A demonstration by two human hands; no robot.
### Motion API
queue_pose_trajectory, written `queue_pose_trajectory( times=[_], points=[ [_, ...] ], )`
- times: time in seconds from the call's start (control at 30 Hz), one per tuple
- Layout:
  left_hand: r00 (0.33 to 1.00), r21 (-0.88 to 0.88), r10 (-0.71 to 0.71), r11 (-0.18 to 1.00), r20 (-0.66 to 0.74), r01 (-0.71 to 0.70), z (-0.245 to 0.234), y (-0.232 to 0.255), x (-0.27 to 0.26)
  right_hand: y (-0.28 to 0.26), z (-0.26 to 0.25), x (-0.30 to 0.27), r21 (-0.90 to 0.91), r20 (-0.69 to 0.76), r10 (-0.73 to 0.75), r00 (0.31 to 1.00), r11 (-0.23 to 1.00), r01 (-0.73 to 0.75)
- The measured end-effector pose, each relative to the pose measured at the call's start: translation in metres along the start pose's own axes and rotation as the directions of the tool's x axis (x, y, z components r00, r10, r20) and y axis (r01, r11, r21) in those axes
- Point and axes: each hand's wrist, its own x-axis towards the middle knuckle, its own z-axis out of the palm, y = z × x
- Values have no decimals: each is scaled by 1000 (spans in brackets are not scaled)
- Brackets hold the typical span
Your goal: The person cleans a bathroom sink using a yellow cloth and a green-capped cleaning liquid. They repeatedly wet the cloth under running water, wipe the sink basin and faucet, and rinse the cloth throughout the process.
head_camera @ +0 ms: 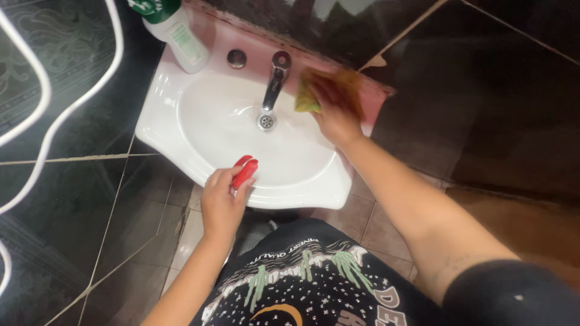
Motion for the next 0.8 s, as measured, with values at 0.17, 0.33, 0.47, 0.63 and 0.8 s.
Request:
queue_pose_trajectory(
  times=[0.17,0.33,0.47,0.63,0.8],
  points=[
    [996,1,69,998,-57,-69,-4,2,-9,1,0,38,80,217,-145,965,988,130],
    [997,-46,13,999,-76,-16,-15,2,-9,16,-61,-29,-73,279,-181,943,975,209],
    [995,-42,-83,996,-63,80,-21,-2,-5,2,-65,-42,-213,360,38,932,976,43],
    [992,-11,94,995,-80,-95,-2,11,16,8,-46,-16,-161,391,-23,920,983,93],
    [949,-50,316,947,-8,-316,34,45,67,9,-59,-56,-147,407,-137,903,966,213]
  ],
)
